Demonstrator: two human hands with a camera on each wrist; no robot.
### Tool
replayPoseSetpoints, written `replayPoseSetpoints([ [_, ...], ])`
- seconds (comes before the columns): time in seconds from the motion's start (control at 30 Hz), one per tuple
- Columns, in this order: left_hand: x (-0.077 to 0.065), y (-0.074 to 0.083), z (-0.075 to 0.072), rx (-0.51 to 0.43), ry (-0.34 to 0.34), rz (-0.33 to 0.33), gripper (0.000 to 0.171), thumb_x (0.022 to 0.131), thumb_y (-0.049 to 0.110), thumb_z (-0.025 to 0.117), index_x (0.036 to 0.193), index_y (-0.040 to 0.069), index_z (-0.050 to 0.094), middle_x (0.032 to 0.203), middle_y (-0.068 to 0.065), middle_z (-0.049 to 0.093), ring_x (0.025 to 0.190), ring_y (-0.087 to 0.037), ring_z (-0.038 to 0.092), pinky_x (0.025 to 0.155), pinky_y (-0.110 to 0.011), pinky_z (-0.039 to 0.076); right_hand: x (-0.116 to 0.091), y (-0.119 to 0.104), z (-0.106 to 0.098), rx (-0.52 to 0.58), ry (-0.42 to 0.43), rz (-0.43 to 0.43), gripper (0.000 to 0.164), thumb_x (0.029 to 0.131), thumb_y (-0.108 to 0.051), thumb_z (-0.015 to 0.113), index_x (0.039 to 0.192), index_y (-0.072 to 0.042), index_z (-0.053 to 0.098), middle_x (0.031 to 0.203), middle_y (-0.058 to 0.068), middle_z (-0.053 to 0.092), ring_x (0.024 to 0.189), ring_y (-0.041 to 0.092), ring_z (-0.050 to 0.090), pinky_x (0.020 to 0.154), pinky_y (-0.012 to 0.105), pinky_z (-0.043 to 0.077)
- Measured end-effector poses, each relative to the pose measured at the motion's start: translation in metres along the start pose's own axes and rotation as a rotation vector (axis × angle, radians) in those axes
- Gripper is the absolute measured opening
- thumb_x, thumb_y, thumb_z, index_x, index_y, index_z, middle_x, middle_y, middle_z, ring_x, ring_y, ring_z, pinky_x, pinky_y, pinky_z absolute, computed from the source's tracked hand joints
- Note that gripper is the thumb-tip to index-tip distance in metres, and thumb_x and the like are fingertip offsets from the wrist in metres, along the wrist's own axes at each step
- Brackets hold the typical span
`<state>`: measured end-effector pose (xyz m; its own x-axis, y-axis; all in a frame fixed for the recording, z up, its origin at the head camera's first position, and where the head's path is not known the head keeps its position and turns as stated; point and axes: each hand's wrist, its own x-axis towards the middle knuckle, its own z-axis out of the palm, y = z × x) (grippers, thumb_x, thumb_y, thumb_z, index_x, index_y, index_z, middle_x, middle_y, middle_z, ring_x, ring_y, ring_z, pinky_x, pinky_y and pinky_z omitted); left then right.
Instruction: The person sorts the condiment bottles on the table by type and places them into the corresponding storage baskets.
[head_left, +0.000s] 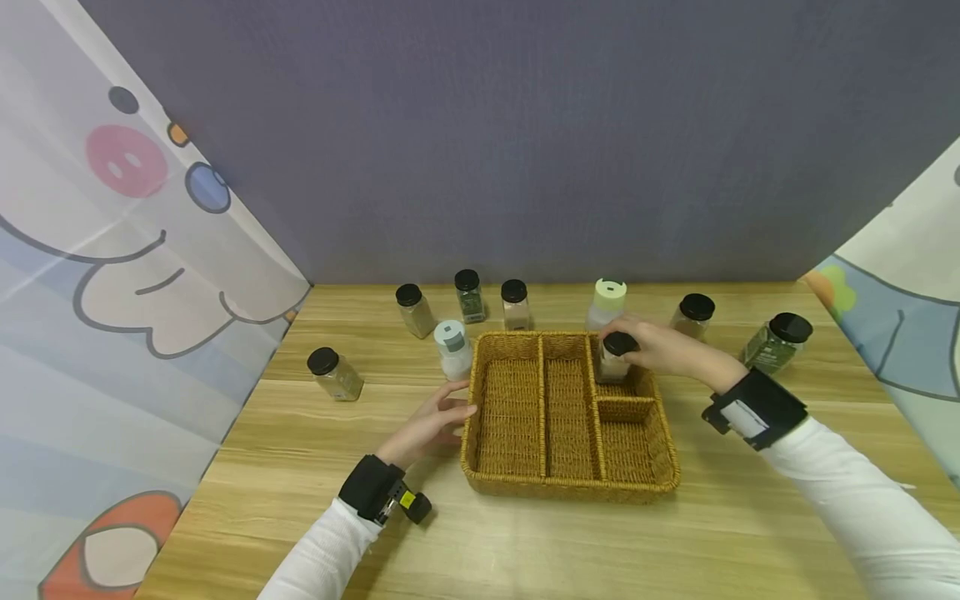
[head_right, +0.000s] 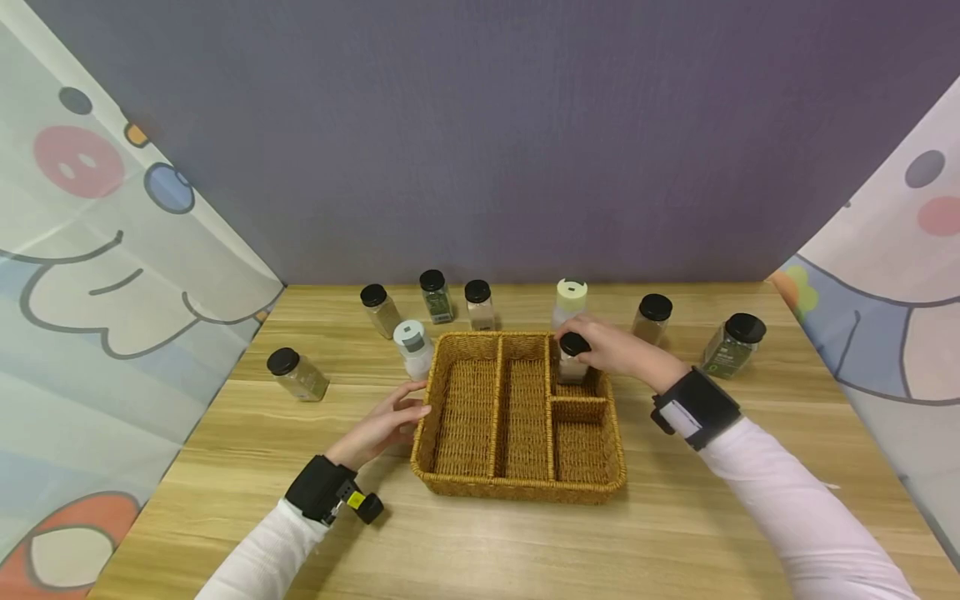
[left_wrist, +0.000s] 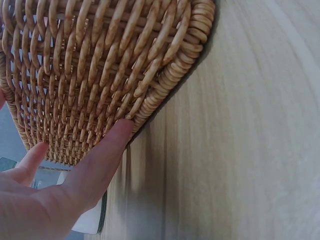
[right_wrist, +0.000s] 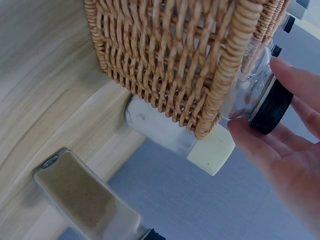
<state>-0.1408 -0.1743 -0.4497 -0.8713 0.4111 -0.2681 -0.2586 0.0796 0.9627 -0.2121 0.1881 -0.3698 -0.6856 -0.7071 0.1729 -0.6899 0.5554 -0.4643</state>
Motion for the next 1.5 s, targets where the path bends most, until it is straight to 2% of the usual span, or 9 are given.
replayPoseSetpoints([
  [0.27, 0.009, -0.015, -0.008, -0.006, 0.005, -0.026, 0.066, 0.083, 0.032, 0.061, 0.136, 0.016, 0.026, 0.126, -0.019, 0.041, 0.106, -0.027, 0.051, 0.081, -0.045, 0.047, 0.0, 0.0, 0.0, 0.007, -0.015, 0.065, 0.038, 0.074, 0.01, 0.061, 0.111, 0.005, 0.053, 0.111, 0.025, 0.051, 0.101, 0.039, 0.049, 0.079, 0.046, 0.046],
  [0.33, 0.009, -0.015, -0.008, -0.001, 0.001, -0.013, 0.066, 0.083, 0.032, 0.06, 0.136, 0.015, 0.025, 0.126, -0.02, 0.04, 0.107, -0.029, 0.051, 0.08, -0.046, 0.047, 0.0, 0.0, 0.0, 0.011, -0.014, 0.078, 0.039, 0.074, 0.01, 0.061, 0.112, 0.005, 0.053, 0.113, 0.025, 0.05, 0.103, 0.039, 0.049, 0.08, 0.046, 0.046],
  [0.5, 0.003, -0.005, -0.002, 0.007, -0.002, 0.004, 0.071, 0.082, 0.034, 0.061, 0.137, 0.01, 0.023, 0.127, -0.026, 0.038, 0.107, -0.033, 0.05, 0.082, -0.048, 0.046, 0.0, 0.0, 0.001, 0.007, -0.004, 0.085, 0.039, 0.075, 0.006, 0.063, 0.113, 0.004, 0.054, 0.113, 0.024, 0.051, 0.101, 0.038, 0.05, 0.079, 0.045, 0.047],
  [0.67, -0.002, 0.005, 0.003, -0.014, 0.013, -0.018, 0.07, 0.083, 0.03, 0.06, 0.137, 0.008, 0.022, 0.128, -0.029, 0.036, 0.109, -0.036, 0.048, 0.084, -0.048, 0.045, -0.001, -0.001, -0.002, 0.013, -0.004, 0.127, 0.04, 0.076, 0.0, 0.065, 0.115, 0.002, 0.054, 0.114, 0.024, 0.051, 0.101, 0.037, 0.051, 0.078, 0.044, 0.047],
  [0.87, -0.003, 0.006, 0.003, -0.013, 0.018, -0.021, 0.069, 0.084, 0.029, 0.06, 0.137, 0.008, 0.021, 0.127, -0.029, 0.036, 0.109, -0.037, 0.047, 0.084, -0.049, 0.044, -0.003, -0.003, -0.012, 0.036, -0.01, 0.229, 0.04, 0.08, -0.008, 0.064, 0.118, -0.001, 0.053, 0.119, 0.023, 0.051, 0.107, 0.039, 0.048, 0.084, 0.05, 0.043],
  [1.03, -0.002, 0.005, 0.002, -0.015, 0.007, -0.007, 0.07, 0.083, 0.031, 0.06, 0.137, 0.008, 0.022, 0.126, -0.029, 0.037, 0.108, -0.036, 0.048, 0.084, -0.049, 0.045, -0.005, -0.001, -0.021, 0.027, 0.043, 0.233, 0.035, 0.083, -0.015, 0.062, 0.114, 0.0, 0.055, 0.115, 0.023, 0.054, 0.105, 0.039, 0.049, 0.086, 0.052, 0.04],
  [1.17, -0.001, 0.002, 0.001, 0.01, -0.001, 0.004, 0.07, 0.083, 0.033, 0.06, 0.136, 0.007, 0.022, 0.126, -0.028, 0.038, 0.106, -0.033, 0.051, 0.084, -0.049, 0.045, -0.008, 0.003, -0.03, 0.01, 0.071, 0.243, 0.033, 0.086, -0.013, 0.058, 0.115, 0.001, 0.054, 0.115, 0.024, 0.053, 0.103, 0.039, 0.049, 0.085, 0.052, 0.042],
  [1.33, -0.002, 0.005, 0.003, -0.013, 0.009, -0.021, 0.067, 0.084, 0.028, 0.059, 0.137, 0.008, 0.022, 0.128, -0.029, 0.036, 0.11, -0.037, 0.047, 0.085, -0.049, 0.044, -0.012, 0.011, -0.04, 0.021, 0.095, 0.263, 0.032, 0.087, -0.008, 0.053, 0.116, 0.006, 0.052, 0.115, 0.029, 0.051, 0.103, 0.043, 0.048, 0.085, 0.054, 0.041],
  [1.5, -0.003, 0.008, 0.004, -0.024, 0.017, -0.041, 0.062, 0.087, 0.02, 0.055, 0.137, 0.008, 0.022, 0.129, -0.029, 0.034, 0.113, -0.041, 0.043, 0.086, -0.049, 0.043, -0.017, 0.023, -0.047, 0.032, 0.115, 0.323, 0.034, 0.089, -0.014, 0.052, 0.117, 0.005, 0.051, 0.118, 0.028, 0.048, 0.104, 0.043, 0.046, 0.084, 0.054, 0.041],
])
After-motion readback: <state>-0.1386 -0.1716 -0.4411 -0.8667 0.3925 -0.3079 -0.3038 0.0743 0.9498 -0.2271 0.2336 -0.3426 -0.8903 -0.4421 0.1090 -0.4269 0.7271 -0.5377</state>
